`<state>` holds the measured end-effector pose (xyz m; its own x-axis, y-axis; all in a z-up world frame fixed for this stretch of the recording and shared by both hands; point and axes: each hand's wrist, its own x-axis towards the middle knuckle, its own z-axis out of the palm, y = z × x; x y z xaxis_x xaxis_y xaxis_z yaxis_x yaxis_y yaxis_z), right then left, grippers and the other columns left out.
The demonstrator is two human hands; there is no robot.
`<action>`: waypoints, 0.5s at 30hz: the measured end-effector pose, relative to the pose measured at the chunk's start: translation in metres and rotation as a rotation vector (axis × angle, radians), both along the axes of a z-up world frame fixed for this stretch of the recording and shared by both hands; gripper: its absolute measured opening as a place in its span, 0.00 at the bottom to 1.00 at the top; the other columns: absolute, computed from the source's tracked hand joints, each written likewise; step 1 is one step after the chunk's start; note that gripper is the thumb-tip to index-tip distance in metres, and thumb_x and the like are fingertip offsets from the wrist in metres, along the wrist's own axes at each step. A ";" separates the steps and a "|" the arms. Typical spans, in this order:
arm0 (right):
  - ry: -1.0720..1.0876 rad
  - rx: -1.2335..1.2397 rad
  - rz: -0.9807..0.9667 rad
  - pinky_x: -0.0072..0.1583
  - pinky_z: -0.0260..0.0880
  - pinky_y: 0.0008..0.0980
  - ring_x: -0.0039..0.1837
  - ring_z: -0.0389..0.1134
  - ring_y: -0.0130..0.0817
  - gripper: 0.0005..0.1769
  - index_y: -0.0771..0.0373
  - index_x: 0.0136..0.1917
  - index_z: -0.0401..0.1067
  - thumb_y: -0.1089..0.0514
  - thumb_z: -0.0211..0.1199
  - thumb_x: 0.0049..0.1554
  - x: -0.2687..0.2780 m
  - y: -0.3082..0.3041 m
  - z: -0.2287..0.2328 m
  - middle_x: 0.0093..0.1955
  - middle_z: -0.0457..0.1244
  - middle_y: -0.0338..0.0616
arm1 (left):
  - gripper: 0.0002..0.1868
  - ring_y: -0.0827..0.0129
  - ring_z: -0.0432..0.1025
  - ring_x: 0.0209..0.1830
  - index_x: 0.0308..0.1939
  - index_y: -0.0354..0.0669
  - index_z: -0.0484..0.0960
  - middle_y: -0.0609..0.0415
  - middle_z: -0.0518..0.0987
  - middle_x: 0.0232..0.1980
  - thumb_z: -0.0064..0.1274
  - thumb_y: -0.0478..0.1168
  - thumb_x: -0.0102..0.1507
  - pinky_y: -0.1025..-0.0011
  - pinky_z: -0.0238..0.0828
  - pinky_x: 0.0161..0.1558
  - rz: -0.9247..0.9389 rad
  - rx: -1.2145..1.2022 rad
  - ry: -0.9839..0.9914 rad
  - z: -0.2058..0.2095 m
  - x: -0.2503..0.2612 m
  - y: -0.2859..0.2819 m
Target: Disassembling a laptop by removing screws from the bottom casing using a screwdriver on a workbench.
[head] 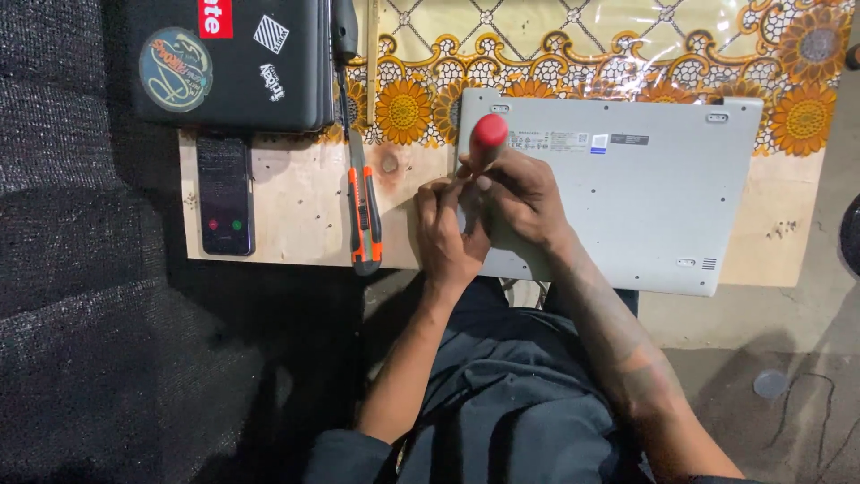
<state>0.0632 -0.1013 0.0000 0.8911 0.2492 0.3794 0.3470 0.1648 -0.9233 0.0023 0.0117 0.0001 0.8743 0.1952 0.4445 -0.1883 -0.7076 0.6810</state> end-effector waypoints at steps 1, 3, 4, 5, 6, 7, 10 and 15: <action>-0.001 0.000 0.000 0.44 0.66 0.38 0.40 0.65 0.38 0.03 0.67 0.42 0.73 0.66 0.60 0.57 0.003 -0.002 -0.005 0.39 0.64 0.50 | 0.16 0.55 0.69 0.36 0.49 0.43 0.76 0.53 0.66 0.42 0.54 0.32 0.56 0.67 0.70 0.34 0.000 0.000 -0.001 -0.003 0.000 0.000; -0.140 -0.050 -0.043 0.45 0.65 0.37 0.42 0.65 0.39 0.06 0.66 0.43 0.75 0.62 0.70 0.53 0.008 -0.006 -0.014 0.43 0.63 0.51 | 0.17 0.56 0.70 0.37 0.46 0.43 0.75 0.53 0.66 0.42 0.56 0.32 0.53 0.66 0.71 0.33 -0.029 -0.062 0.026 -0.009 0.000 0.000; -0.141 -0.050 -0.043 0.45 0.65 0.37 0.42 0.65 0.39 0.06 0.66 0.43 0.75 0.62 0.70 0.53 0.007 -0.007 -0.016 0.43 0.63 0.51 | 0.17 0.56 0.70 0.37 0.46 0.43 0.75 0.53 0.66 0.42 0.56 0.32 0.53 0.66 0.71 0.33 -0.028 -0.062 0.026 -0.009 -0.001 -0.001; -0.123 -0.048 -0.043 0.45 0.65 0.37 0.42 0.66 0.40 0.05 0.66 0.43 0.75 0.63 0.68 0.54 0.007 -0.007 -0.019 0.42 0.64 0.52 | 0.17 0.55 0.70 0.38 0.46 0.42 0.75 0.52 0.67 0.43 0.55 0.32 0.53 0.65 0.72 0.36 -0.012 -0.035 0.030 -0.010 -0.001 -0.002; -0.106 -0.046 -0.044 0.45 0.66 0.37 0.42 0.67 0.41 0.04 0.67 0.43 0.75 0.64 0.67 0.55 0.006 -0.008 -0.021 0.41 0.65 0.53 | 0.17 0.55 0.69 0.39 0.47 0.41 0.75 0.51 0.67 0.45 0.53 0.31 0.53 0.64 0.72 0.38 0.005 -0.009 0.035 -0.010 -0.001 -0.002; -0.107 -0.046 -0.044 0.45 0.66 0.37 0.42 0.67 0.41 0.04 0.67 0.43 0.75 0.64 0.67 0.55 0.006 -0.008 -0.021 0.41 0.65 0.53 | 0.17 0.55 0.69 0.39 0.47 0.41 0.75 0.51 0.67 0.45 0.53 0.31 0.53 0.64 0.72 0.38 0.005 -0.009 0.033 -0.009 -0.001 -0.002; -0.088 -0.077 -0.030 0.44 0.66 0.39 0.42 0.69 0.44 0.03 0.66 0.42 0.75 0.64 0.63 0.56 0.006 -0.008 -0.018 0.43 0.67 0.51 | 0.18 0.54 0.70 0.40 0.49 0.43 0.76 0.53 0.67 0.45 0.52 0.31 0.54 0.64 0.72 0.39 -0.004 -0.043 0.049 -0.005 -0.002 -0.002; 0.026 0.042 -0.109 0.42 0.67 0.34 0.37 0.66 0.35 0.06 0.69 0.49 0.75 0.67 0.61 0.57 0.006 -0.010 -0.028 0.39 0.66 0.51 | 0.16 0.56 0.69 0.40 0.50 0.43 0.76 0.55 0.66 0.44 0.50 0.32 0.57 0.64 0.72 0.40 -0.018 -0.036 0.044 -0.006 -0.001 -0.002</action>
